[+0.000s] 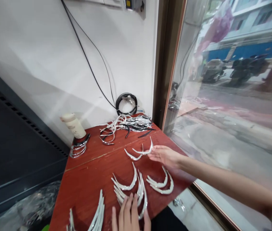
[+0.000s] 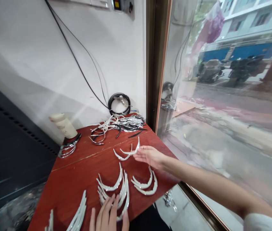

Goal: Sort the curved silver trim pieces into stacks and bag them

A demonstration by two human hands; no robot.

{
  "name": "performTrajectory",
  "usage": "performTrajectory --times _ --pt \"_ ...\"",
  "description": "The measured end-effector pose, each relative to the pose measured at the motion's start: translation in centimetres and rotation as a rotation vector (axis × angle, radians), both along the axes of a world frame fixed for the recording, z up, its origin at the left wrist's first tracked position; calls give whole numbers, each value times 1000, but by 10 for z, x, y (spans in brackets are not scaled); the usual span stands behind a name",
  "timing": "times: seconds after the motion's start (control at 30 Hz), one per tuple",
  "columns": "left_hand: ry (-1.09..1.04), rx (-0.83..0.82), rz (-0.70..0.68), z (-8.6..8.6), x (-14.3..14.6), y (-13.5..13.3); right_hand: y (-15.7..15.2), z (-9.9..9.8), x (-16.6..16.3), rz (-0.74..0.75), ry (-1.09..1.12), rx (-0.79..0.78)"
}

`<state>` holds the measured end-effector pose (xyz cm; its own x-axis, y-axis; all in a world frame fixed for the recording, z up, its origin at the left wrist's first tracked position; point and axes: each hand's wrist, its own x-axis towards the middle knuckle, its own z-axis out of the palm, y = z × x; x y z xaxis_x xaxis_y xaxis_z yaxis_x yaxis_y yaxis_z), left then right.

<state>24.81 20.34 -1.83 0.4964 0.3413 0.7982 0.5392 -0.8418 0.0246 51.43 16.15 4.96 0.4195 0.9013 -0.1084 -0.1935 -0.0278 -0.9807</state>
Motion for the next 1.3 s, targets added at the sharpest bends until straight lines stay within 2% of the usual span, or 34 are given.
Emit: performTrajectory --times 0.1,0.2,0.3,0.37,0.53,0.67,0.8,0.9,1.03,1.17,1.3 --pt "34 -39 -18 5 -3 -2 -27 -4 -6 -21 344 -162" --pt "56 -80 -33 8 -5 -4 -38 -2 3 29 256 -333" --pt "79 -115 -42 11 -6 -7 -42 7 18 103 -165 -431" --pt "93 -128 -39 13 -6 -8 -42 16 26 106 -463 -407" --pt "128 -134 -36 15 -7 -9 -21 25 20 158 -1167 -79" --pt "157 -91 -46 15 -9 -7 22 14 11 198 -1442 88" --pt "167 -80 -44 15 -10 -6 64 9 20 446 -1698 53" --pt "162 -84 -46 16 -10 -6 71 15 36 442 -1748 -10" --pt "150 -100 -51 15 -9 -8 43 24 50 385 -1714 -73" --pt "75 -124 -41 12 -10 -9 2 27 39 447 -1659 -50" --pt "16 -170 -78 9 -13 -9 -18 28 21 470 -1624 -60"
